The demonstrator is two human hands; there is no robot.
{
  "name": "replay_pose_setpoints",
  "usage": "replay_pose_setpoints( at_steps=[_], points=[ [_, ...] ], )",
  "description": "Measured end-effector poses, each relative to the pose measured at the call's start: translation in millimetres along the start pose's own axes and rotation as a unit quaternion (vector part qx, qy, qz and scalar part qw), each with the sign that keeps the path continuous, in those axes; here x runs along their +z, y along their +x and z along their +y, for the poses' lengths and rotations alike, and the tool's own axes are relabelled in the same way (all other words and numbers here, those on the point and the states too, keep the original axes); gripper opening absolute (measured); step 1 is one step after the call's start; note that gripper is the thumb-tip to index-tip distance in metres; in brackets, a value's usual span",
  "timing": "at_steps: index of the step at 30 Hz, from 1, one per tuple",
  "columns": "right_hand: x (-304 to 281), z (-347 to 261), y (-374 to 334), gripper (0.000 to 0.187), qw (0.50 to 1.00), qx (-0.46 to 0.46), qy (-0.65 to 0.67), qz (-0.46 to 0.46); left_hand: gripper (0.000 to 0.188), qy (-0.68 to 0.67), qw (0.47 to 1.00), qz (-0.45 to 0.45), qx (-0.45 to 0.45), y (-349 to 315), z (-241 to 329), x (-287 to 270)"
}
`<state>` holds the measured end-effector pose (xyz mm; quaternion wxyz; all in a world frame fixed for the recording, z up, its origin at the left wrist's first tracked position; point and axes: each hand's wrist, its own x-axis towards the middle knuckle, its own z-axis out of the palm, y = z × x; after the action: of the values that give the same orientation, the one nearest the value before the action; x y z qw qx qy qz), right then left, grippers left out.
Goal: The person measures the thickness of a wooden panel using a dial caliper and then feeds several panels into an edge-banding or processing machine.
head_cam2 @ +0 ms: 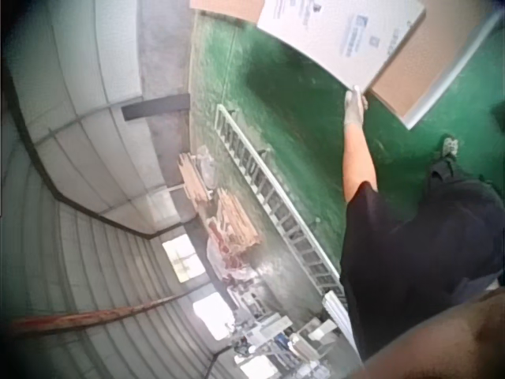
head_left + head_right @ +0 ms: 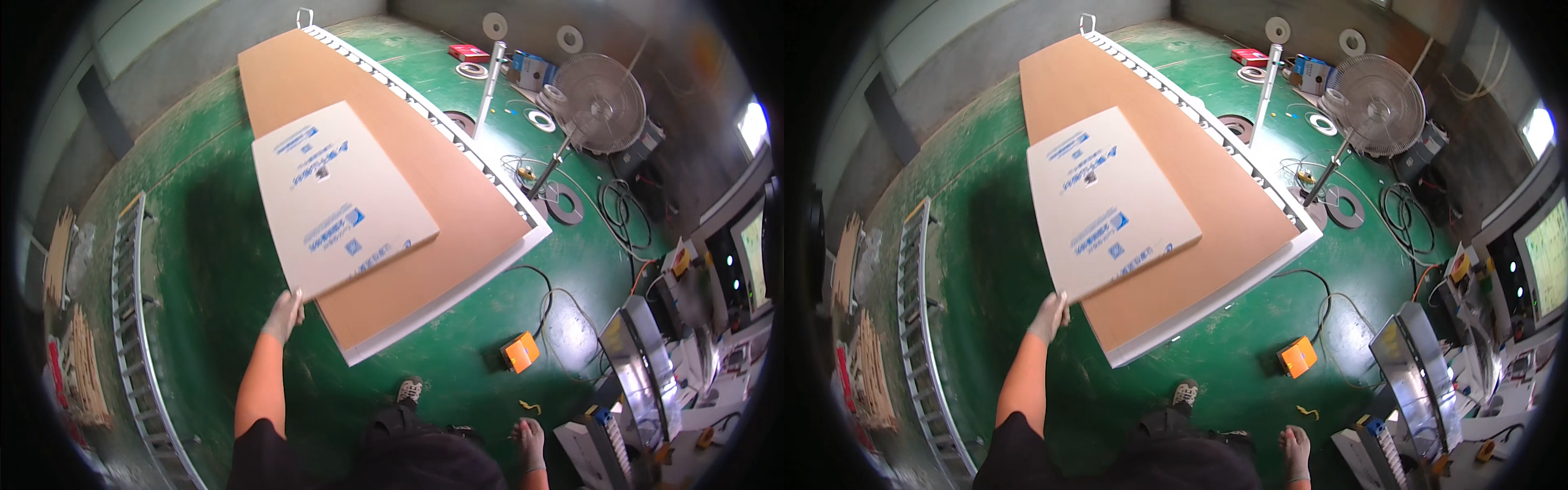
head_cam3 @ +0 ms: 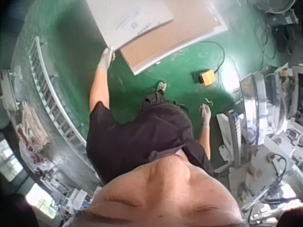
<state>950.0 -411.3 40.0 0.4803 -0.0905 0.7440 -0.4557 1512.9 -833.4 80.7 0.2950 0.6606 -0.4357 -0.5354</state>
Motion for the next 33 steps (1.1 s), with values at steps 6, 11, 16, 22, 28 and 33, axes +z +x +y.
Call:
replay_pose_setpoints(
  at_steps=[6, 11, 16, 22, 28, 33],
  points=[
    [125, -74, 7, 0.032, 0.975, -0.069, -0.085, -0.192, 0.032, -0.05, 0.992, -0.042, -0.111, -128, -25, 44],
    [249, -111, -8, 0.041, 0.923, 0.06, 0.109, -0.364, 0.029, -0.152, 0.961, -0.12, -0.195, -200, -63, 117],
    [296, -76, -7, 0.044, 0.945, -0.025, 0.141, -0.294, 0.044, -0.03, 0.948, -0.29, -0.13, -214, -24, 130],
    [221, -66, -1, 0.044, 0.965, -0.018, 0.14, -0.221, 0.032, -0.429, 0.89, -0.024, -0.152, -131, -23, 73],
    [106, -103, -18, 0.048, 0.991, -0.106, -0.072, 0.033, 0.062, -0.501, 0.852, -0.133, -0.069, -127, -30, 65],
    [14, -109, -62, 0.049, 0.985, -0.066, -0.05, 0.153, 0.063, -0.484, 0.86, -0.149, -0.058, -190, -20, 138]
  ],
)
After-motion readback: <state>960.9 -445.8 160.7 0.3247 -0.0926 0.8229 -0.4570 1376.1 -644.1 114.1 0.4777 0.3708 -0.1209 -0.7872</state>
